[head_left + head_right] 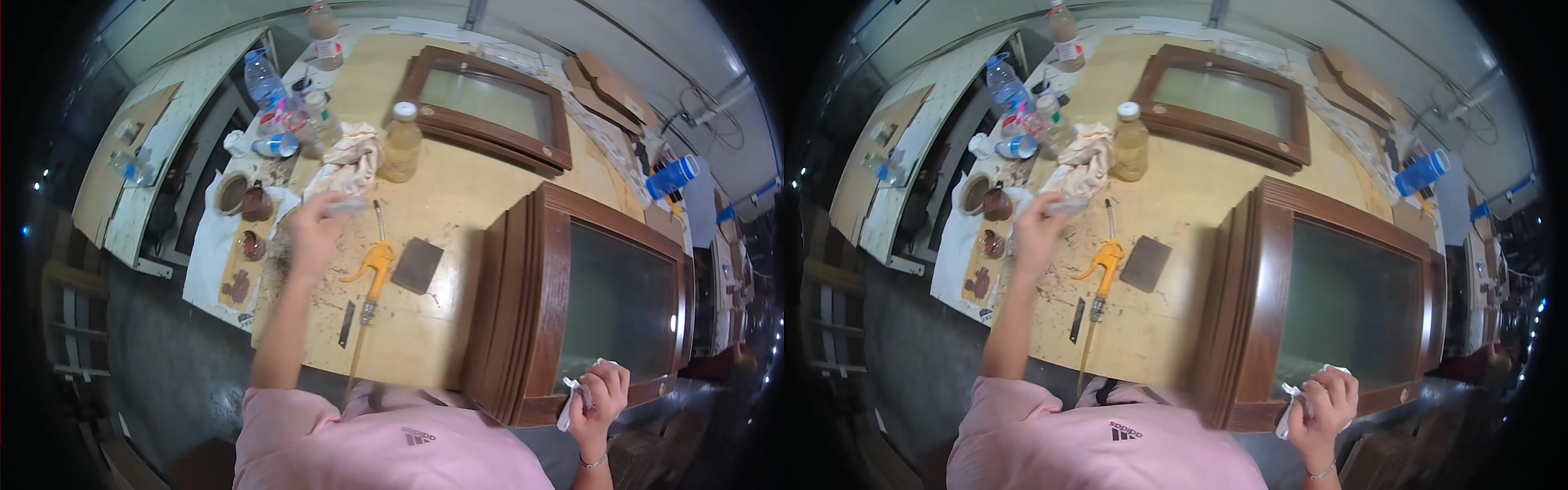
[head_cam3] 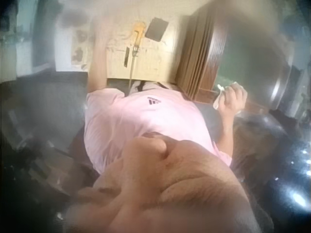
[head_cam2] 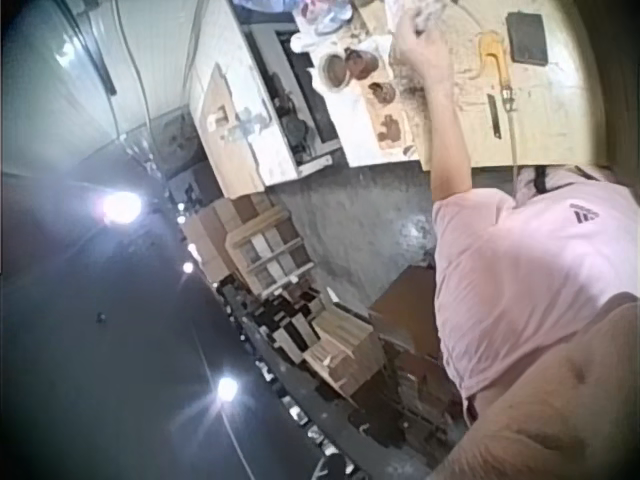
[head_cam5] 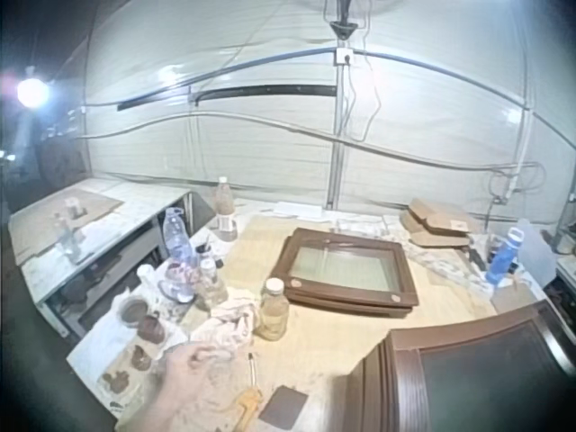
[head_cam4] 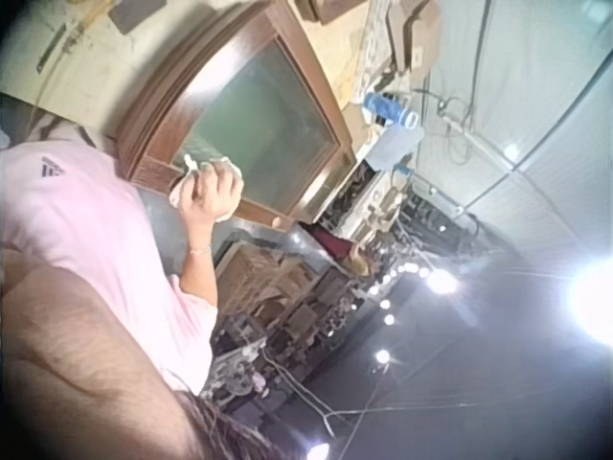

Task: The person cleans glass panes in wooden cabinet doors by hand with a cloth and liquid, removes small splinters or debris from the wood with a tool, and sands the wooden frame using a sanding block.

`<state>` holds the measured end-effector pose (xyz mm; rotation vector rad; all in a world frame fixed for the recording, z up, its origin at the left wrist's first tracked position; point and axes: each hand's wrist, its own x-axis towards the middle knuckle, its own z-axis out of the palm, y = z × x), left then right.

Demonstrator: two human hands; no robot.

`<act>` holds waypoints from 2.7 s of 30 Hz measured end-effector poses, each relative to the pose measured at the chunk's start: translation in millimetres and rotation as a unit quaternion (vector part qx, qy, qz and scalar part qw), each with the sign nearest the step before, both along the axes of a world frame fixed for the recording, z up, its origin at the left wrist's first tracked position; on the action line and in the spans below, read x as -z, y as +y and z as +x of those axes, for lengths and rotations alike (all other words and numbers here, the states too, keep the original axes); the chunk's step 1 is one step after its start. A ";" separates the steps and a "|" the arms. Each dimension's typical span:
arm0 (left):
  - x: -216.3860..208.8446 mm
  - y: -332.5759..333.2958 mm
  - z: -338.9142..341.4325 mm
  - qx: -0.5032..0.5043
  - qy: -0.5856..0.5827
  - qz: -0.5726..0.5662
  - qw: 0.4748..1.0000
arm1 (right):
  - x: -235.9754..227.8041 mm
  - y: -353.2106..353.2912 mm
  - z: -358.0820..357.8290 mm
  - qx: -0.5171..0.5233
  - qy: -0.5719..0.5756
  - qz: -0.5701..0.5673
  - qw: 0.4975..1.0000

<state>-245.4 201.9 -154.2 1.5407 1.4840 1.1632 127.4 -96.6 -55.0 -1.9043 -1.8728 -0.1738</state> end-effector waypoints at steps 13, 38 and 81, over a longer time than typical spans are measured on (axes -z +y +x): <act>53.9 47.0 -211.7 -0.198 0.367 0.133 0.899 | -3.2 7.7 -1.2 -0.033 -0.026 -0.018 0.999; 48.2 -0.4 -256.2 -0.256 -0.247 -0.051 0.933 | 3.5 -1.0 -1.5 -0.015 -0.044 -0.017 0.999; 144.2 -119.2 -286.3 -0.342 -0.056 -0.023 0.938 | 5.0 2.4 0.7 -0.030 -0.046 -0.010 0.998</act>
